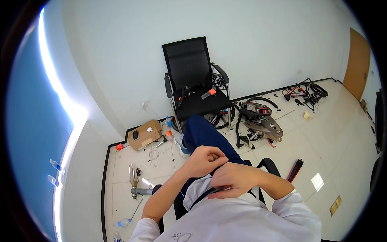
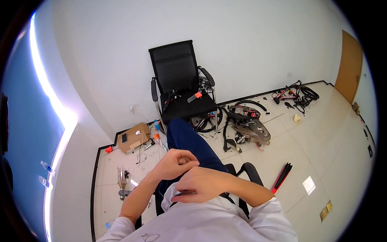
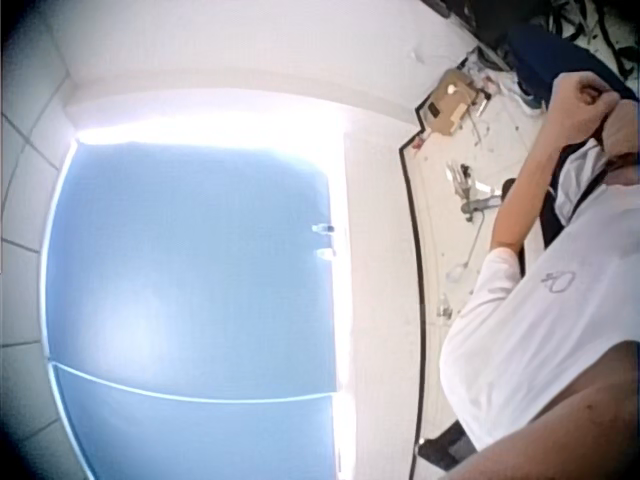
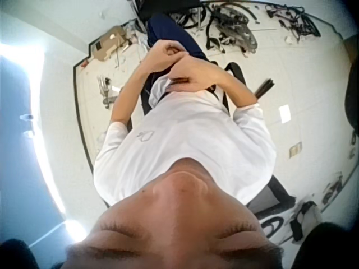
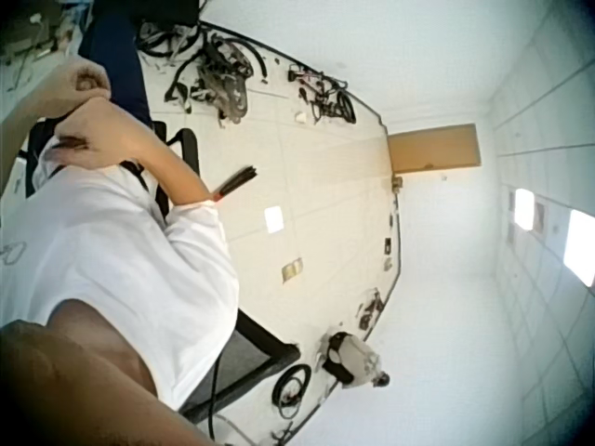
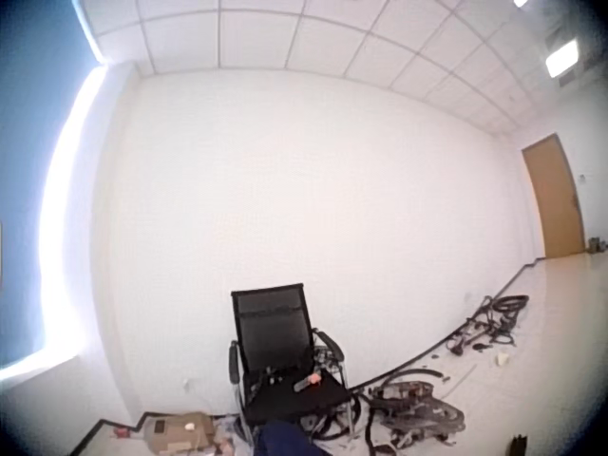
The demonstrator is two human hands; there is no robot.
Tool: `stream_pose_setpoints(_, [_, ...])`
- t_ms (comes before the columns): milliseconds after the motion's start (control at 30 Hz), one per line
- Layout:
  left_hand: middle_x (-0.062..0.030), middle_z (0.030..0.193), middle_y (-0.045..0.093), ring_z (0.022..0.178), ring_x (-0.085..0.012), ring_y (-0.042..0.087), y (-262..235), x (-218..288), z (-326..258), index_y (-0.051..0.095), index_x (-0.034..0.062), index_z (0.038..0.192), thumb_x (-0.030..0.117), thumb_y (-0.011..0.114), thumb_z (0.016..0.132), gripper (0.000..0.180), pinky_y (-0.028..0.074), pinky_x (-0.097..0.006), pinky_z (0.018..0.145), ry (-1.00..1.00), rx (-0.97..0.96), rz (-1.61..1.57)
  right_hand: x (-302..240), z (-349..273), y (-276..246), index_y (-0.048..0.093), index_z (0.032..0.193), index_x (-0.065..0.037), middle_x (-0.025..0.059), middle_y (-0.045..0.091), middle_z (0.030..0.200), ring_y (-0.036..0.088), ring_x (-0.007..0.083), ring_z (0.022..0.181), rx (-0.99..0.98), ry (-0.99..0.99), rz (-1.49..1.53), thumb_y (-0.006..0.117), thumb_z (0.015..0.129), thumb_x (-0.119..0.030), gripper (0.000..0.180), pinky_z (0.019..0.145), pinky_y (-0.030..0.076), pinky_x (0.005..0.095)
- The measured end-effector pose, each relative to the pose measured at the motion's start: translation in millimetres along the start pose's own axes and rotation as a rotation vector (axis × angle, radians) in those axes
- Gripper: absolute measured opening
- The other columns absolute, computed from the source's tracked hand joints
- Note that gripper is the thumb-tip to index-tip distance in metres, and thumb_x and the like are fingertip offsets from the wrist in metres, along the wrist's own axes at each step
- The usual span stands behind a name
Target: The person holds a small cylindrical mechanical component and uses an L-shaped hex key to tighten or loosen a screw. They rotate the component and reposition the tool repeatedly while seated.
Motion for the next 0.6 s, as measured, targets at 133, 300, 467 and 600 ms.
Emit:
stream_pose_setpoints(133, [0.0021,0.074,0.063,0.065,-0.0006,0.05,10,-6,1,0.069,-0.0024,0.096,0.012,0.067,0.095,0.015,0.041,-0.02,0.057,0.011,0.038,-0.219,-6,-3,-14,0.05,0.061,-0.004,0.0055,0.042,0.052,0.041,0.0254,0.047,0.162,-0.081,-0.004,0.078,0.084,-0.018,0.039,0.047,0.03,0.0367])
stream_pose_setpoints(300, [-0.0028,0.085,0.065,0.075,-0.0038,0.055,11,-2,3,0.065,-0.0008,0.1,0.014,0.063,0.099,0.015,0.046,-0.021,0.068,0.153,0.051,-0.288,-9,-4,-26,0.052,0.061,-0.004,0.0039,0.042,0.052,0.042,0.0244,0.046,0.34,-0.282,0.019,0.079,0.081,-0.012,0.034,0.047,0.031,0.0364])
stream_pose_setpoints(467, [-0.0005,0.079,0.064,0.073,-0.0035,0.056,11,0,-2,0.063,0.0004,0.097,0.016,0.063,0.099,0.016,0.045,-0.022,0.065,0.13,0.196,-0.248,-6,1,-31,0.052,0.061,-0.004,0.0053,0.049,0.055,0.047,0.0249,0.048,0.437,-0.372,-0.003,0.079,0.078,-0.01,0.032,0.049,0.037,0.0353])
stream_pose_setpoints(600, [0.0011,0.075,0.062,0.071,-0.0028,0.055,18,-8,-4,0.063,0.0004,0.095,0.017,0.064,0.099,0.017,0.044,-0.021,0.062,0.085,0.313,-0.298,-6,-2,-28,0.046,0.059,-0.005,0.0061,0.043,0.053,0.047,0.0228,0.045,0.676,-0.411,-0.045,0.077,0.081,-0.016,0.04,0.044,0.034,0.031])
Point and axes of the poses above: each hand's wrist, its own z-axis towards the middle knuckle, its own y-axis out of the palm, x = y × z, the point moved 5 cm from there along z, towards the middle knuckle
